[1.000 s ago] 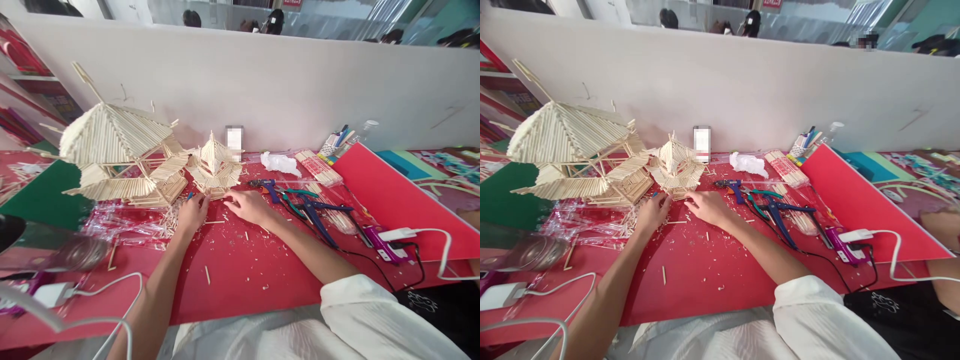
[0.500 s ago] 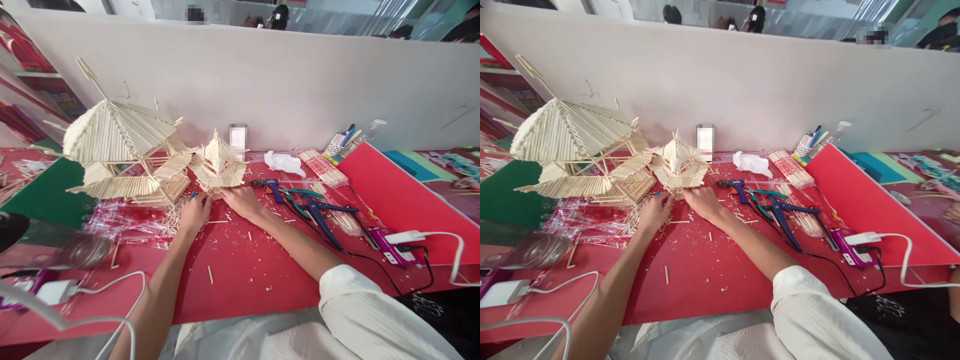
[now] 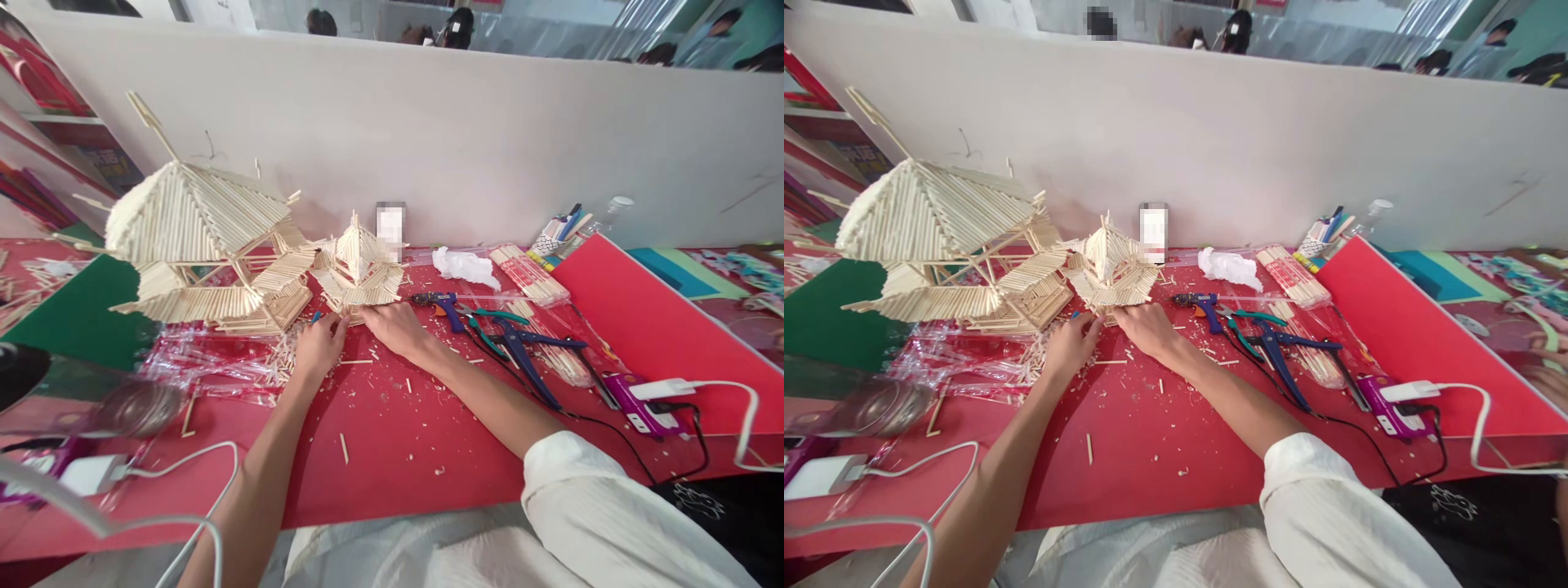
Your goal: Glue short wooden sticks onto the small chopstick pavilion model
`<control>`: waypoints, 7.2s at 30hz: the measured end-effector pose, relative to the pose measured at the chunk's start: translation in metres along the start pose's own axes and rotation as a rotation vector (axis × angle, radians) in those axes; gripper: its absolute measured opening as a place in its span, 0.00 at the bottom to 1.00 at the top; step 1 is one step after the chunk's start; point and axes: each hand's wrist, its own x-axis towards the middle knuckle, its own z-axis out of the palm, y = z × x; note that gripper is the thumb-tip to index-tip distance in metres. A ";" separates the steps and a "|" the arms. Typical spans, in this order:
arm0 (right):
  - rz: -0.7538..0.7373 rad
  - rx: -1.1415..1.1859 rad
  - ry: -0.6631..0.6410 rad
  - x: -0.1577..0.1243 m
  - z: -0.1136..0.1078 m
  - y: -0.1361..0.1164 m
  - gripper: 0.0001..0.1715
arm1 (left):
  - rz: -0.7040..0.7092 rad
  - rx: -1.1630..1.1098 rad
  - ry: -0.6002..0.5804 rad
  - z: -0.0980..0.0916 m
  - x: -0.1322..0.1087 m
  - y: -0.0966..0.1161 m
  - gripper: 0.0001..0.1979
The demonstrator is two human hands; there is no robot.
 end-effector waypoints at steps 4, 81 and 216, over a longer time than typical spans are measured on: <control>0.007 0.005 0.024 0.000 0.003 0.001 0.17 | 0.000 -0.008 0.004 0.001 0.000 -0.001 0.17; 0.148 0.216 0.198 -0.005 0.035 0.014 0.12 | -0.016 -0.109 0.032 0.003 0.004 -0.003 0.18; 0.208 0.177 0.007 -0.018 0.002 0.019 0.15 | -0.053 -0.074 0.109 0.009 -0.001 0.016 0.08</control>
